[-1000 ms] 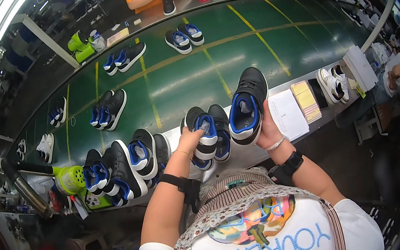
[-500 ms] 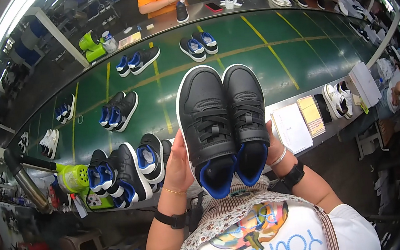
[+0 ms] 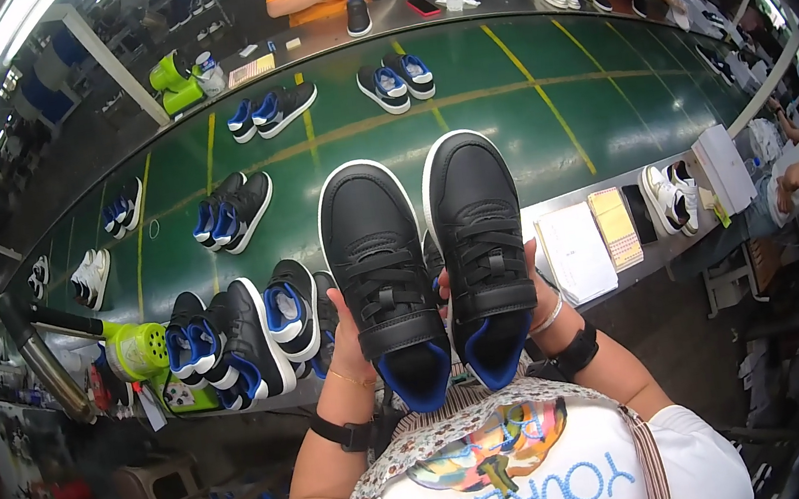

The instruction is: Inspecting and marking manufactured shoes for quality control.

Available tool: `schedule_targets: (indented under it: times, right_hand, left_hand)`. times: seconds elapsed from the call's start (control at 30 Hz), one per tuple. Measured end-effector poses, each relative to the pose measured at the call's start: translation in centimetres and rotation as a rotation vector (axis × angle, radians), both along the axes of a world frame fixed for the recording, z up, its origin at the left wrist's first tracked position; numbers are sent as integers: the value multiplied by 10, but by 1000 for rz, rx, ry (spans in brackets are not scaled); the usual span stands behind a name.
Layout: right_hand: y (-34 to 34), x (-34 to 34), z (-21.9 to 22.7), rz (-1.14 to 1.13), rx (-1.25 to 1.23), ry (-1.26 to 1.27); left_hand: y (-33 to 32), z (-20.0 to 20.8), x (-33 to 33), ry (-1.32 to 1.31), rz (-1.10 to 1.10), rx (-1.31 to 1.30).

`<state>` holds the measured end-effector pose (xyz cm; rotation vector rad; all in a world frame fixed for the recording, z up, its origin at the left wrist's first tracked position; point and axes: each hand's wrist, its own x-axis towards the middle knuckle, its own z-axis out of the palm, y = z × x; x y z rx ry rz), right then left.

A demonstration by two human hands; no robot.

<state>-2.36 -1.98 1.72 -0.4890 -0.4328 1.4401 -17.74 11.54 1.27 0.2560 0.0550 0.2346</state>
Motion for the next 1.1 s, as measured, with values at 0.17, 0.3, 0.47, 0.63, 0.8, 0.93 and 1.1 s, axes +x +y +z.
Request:
schedule_targets:
  times: [0.17,0.3,0.47,0.63,0.8,0.93,1.1]
  right_hand:
    - [2,5,-8,81,121,0]
    - [2,8,-10,59,96,-109]
    - [3,8,-10,66,131,-141]
    - [0,8,-10,99,153,-165]
    - [0,5,-12,114,160,-168]
    - [-1,-2,-6,34,58,-256]
    - [1,-2,-2,87,121,-281]
  left_hand:
    - [4,-7,-2,95,54,84]
    - [9,-20,-5,139,29,203]
    - [12,-25,-5,129,1,205]
    - [7,-26,-4,171,81,278]
    - [6,-17,-6,35,6,149]
    - [4,-8,-5,-56,-7,98]
    - [12,-30,-14,-5,6,254]
